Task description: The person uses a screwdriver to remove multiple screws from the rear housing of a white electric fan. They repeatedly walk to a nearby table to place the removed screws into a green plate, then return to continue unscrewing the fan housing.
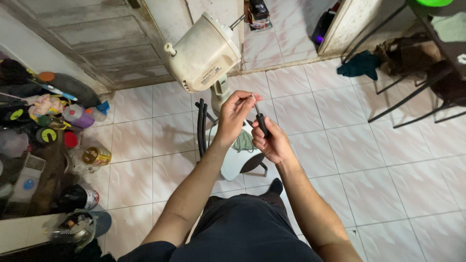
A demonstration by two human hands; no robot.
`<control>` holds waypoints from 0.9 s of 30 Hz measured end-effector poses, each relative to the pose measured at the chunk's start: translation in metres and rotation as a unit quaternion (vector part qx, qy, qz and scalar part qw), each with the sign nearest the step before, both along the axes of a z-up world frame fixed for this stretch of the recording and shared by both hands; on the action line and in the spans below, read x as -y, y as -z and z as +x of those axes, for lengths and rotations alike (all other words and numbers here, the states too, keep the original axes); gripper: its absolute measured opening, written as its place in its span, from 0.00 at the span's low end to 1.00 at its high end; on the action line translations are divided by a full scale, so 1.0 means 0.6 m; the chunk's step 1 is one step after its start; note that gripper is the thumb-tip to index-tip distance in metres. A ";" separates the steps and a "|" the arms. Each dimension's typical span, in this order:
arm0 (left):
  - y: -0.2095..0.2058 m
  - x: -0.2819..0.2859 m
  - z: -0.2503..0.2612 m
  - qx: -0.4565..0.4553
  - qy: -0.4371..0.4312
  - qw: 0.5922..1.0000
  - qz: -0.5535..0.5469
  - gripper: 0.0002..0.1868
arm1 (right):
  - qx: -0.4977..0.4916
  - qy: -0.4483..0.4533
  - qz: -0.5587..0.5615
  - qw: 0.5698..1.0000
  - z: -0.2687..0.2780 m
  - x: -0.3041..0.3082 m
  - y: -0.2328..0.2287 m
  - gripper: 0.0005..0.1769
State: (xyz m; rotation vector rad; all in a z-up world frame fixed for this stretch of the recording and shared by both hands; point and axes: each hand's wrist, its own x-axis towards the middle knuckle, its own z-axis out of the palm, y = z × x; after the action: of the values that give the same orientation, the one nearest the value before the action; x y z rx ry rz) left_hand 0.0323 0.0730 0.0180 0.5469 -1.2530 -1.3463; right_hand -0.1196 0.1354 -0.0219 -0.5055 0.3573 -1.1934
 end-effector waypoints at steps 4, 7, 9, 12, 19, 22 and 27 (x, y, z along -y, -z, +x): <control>-0.005 -0.017 0.011 0.024 0.036 0.999 -0.005 0.08 | 0.000 0.030 -0.011 0.999 0.014 -0.016 0.020 0.21; -0.010 -0.016 0.006 -0.088 0.104 0.988 0.070 0.08 | -0.060 0.093 -0.041 0.993 0.019 -0.022 0.022 0.16; -0.012 -0.013 -0.004 -0.188 0.134 0.956 0.182 0.10 | -0.103 0.141 -0.030 0.984 0.013 -0.030 0.023 0.11; -0.007 -0.013 -0.021 -0.258 0.134 0.899 0.327 0.11 | -0.200 0.231 -0.017 0.952 -0.001 -0.043 0.023 0.08; 0.026 0.018 -0.098 0.013 0.035 0.997 0.070 0.08 | -0.462 0.344 -0.100 0.811 -0.096 -0.058 -0.013 0.10; 0.034 0.039 -0.146 0.065 0.035 0.995 0.061 0.06 | -0.622 0.440 -0.280 0.584 -0.163 -0.060 -0.029 0.12; 0.034 0.056 -0.272 0.057 0.108 0.986 0.116 0.06 | -0.119 0.105 0.125 0.979 -0.304 -0.023 -0.026 0.25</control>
State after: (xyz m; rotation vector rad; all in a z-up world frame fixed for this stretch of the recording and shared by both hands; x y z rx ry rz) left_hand -0.1312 0.0396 -0.0025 0.6735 -1.2826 -1.6772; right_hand -0.3021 0.1489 -0.0063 -0.3979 0.7716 -1.2732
